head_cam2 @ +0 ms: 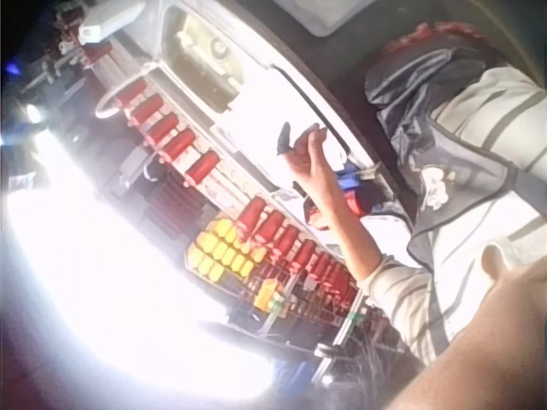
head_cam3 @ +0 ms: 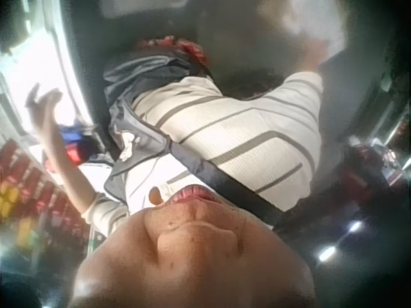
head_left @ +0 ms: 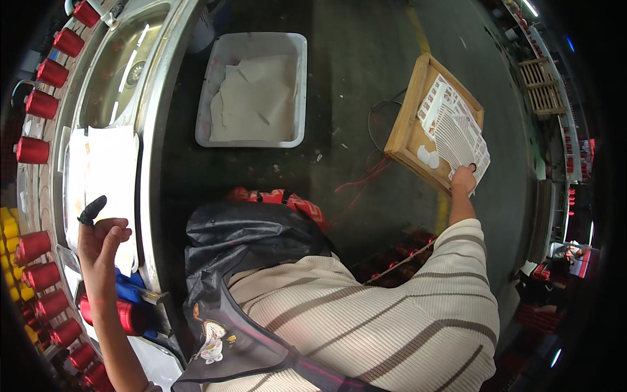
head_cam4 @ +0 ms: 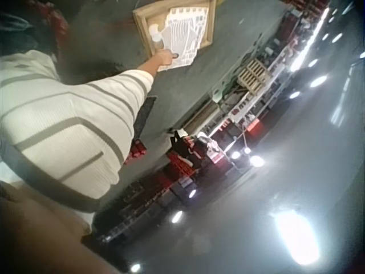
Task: The person applies adhesive labels to red cylindrical bottles at a workstation. They peel labels from sheets, align and smooth them onto the bottle surface, and place finished bottles on a nearby rack. The person also handles label sheets and wipes the bottle surface during the process.
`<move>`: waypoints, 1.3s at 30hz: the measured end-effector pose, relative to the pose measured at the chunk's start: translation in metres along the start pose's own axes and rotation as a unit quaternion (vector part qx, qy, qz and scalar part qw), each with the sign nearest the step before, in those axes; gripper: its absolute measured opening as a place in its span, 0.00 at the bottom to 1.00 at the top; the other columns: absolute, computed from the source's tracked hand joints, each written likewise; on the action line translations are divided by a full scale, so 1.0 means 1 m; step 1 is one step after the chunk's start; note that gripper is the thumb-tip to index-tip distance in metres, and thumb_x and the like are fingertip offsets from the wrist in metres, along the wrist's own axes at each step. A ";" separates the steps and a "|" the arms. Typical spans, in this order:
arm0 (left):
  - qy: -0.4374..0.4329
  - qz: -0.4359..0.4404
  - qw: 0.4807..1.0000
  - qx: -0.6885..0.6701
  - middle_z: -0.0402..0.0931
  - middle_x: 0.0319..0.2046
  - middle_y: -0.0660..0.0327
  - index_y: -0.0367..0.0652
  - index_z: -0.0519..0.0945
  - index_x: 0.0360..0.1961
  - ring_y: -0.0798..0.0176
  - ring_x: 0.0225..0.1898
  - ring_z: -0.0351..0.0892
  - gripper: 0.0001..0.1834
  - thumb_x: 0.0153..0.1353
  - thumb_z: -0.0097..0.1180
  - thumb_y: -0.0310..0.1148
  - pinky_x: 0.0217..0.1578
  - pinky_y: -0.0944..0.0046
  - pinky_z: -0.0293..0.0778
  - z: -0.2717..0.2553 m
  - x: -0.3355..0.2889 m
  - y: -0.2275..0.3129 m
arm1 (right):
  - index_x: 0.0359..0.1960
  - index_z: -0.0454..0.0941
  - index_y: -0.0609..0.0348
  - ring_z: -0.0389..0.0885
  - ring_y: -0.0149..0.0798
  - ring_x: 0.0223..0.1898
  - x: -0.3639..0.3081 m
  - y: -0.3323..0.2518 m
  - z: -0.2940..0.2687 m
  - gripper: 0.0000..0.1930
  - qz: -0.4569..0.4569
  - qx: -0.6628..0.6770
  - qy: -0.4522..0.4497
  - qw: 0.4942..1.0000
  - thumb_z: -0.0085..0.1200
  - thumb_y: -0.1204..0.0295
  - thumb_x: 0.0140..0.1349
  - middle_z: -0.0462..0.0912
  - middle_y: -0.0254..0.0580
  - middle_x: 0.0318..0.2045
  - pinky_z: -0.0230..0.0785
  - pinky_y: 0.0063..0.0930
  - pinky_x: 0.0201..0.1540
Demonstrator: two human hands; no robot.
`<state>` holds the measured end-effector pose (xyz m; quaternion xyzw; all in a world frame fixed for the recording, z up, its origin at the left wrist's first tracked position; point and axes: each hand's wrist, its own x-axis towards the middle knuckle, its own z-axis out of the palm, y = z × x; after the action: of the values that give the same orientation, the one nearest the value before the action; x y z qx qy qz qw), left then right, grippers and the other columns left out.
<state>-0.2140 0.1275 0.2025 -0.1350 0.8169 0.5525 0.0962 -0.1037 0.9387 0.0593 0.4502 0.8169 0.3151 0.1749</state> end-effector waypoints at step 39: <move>-0.014 -0.038 0.999 0.021 0.81 0.36 0.59 0.39 0.70 0.63 0.67 0.36 0.80 0.27 0.62 0.58 0.34 0.44 0.67 0.76 0.059 0.049 0.008 | 0.39 0.80 0.59 0.82 0.56 0.39 0.054 -0.127 -0.029 0.13 -0.090 0.253 0.211 0.940 0.49 0.64 0.61 0.79 0.50 0.40 0.74 0.52 0.39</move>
<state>-0.2622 0.1793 0.1725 -0.1563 0.8210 0.5331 0.1313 -0.2280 0.9236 -0.0044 0.3269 0.9251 0.1692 -0.0934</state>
